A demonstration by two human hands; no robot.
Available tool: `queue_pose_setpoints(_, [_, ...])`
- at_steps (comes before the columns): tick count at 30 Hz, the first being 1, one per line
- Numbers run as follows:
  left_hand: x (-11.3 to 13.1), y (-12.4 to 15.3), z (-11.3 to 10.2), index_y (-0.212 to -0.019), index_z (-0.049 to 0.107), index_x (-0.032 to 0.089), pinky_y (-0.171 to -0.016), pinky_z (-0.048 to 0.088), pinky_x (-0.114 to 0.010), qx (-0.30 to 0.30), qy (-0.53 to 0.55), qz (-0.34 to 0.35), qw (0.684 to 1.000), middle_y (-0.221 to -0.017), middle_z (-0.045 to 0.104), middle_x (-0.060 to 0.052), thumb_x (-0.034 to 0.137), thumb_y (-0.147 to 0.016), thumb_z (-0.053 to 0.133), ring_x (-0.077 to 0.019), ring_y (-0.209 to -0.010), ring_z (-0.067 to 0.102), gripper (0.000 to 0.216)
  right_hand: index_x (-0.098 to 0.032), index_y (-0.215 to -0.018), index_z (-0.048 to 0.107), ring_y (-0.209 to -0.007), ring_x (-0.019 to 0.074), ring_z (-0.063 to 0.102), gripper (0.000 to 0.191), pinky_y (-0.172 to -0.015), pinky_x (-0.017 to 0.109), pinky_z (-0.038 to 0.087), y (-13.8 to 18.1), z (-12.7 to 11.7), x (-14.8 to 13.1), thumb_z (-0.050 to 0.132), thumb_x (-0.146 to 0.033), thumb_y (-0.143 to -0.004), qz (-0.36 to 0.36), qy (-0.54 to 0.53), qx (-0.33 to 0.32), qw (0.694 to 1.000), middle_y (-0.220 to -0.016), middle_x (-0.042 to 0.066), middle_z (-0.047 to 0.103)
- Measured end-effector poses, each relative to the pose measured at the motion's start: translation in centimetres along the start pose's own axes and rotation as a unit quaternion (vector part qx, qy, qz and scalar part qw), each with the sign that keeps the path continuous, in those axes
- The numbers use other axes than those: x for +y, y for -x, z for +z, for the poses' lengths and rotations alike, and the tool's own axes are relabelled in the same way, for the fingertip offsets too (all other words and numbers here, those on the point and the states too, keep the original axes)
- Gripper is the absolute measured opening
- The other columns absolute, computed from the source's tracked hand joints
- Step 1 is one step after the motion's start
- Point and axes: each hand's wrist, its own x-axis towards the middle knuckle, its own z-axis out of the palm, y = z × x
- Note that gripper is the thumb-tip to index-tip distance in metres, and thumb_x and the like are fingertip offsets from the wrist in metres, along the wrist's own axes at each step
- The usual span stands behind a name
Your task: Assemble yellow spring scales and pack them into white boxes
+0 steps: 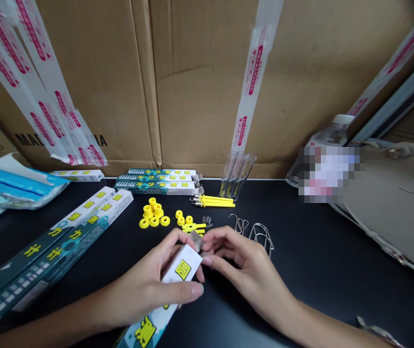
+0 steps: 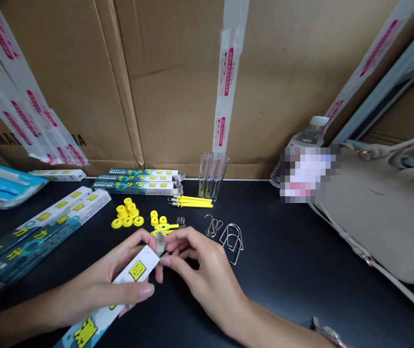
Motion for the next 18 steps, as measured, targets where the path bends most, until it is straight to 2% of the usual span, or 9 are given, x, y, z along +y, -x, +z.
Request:
queue_pose_setpoints(3, [0.58, 0.02, 0.06, -0.106, 0.043, 0.025, -0.049, 0.039, -0.016, -0.007, -0.014, -0.020, 1.000, -0.090, 0.059, 0.005, 0.028, -0.086, 0.073, -0.0042, -0.059, 0.049, 0.037, -0.024, -0.112, 0.062, -0.086, 0.0154, 0.069, 0.029, -0.077, 0.026, 0.058, -0.04, 0.10, 0.30, 0.075, -0.028, -0.085, 0.014, -0.011, 0.018, 1.000, -0.096, 0.001, 0.067])
queue_pose_setpoints(6, [1.02, 0.02, 0.02, -0.106, 0.041, 0.025, -0.048, 0.040, -0.016, -0.021, -0.021, -0.043, 0.999, -0.091, 0.060, 0.005, 0.031, -0.086, 0.072, -0.0038, -0.057, 0.050, 0.038, -0.025, -0.119, 0.061, -0.085, 0.0154, 0.068, 0.037, -0.079, 0.028, 0.059, -0.03, 0.15, 0.43, 0.075, -0.029, -0.085, 0.039, -0.018, 0.015, 0.999, -0.096, 0.001, 0.066])
queue_pose_setpoints(14, [0.73, 0.05, -0.24, -0.107, 0.040, 0.026, -0.051, 0.043, -0.015, -0.027, -0.031, -0.054, 0.998, -0.094, 0.059, 0.005, 0.035, -0.087, 0.072, -0.0037, -0.059, 0.052, 0.039, -0.024, -0.105, 0.070, -0.089, 0.0156, 0.065, 0.025, -0.081, 0.030, 0.057, -0.33, 0.09, -0.01, 0.078, -0.034, -0.082, 0.056, -0.071, -0.008, 0.996, -0.105, 0.003, 0.062])
queue_pose_setpoints(18, [0.65, 0.02, -0.31, -0.108, 0.040, 0.026, -0.052, 0.044, -0.017, -0.038, -0.051, -0.043, 0.997, -0.099, 0.059, 0.003, 0.034, -0.088, 0.070, -0.0047, -0.062, 0.052, 0.037, -0.024, -0.104, 0.069, -0.086, 0.0155, 0.066, 0.029, -0.081, 0.030, 0.057, -0.70, 0.11, -0.09, 0.080, -0.036, -0.080, 0.082, -0.132, -0.010, 0.988, -0.101, 0.003, 0.068])
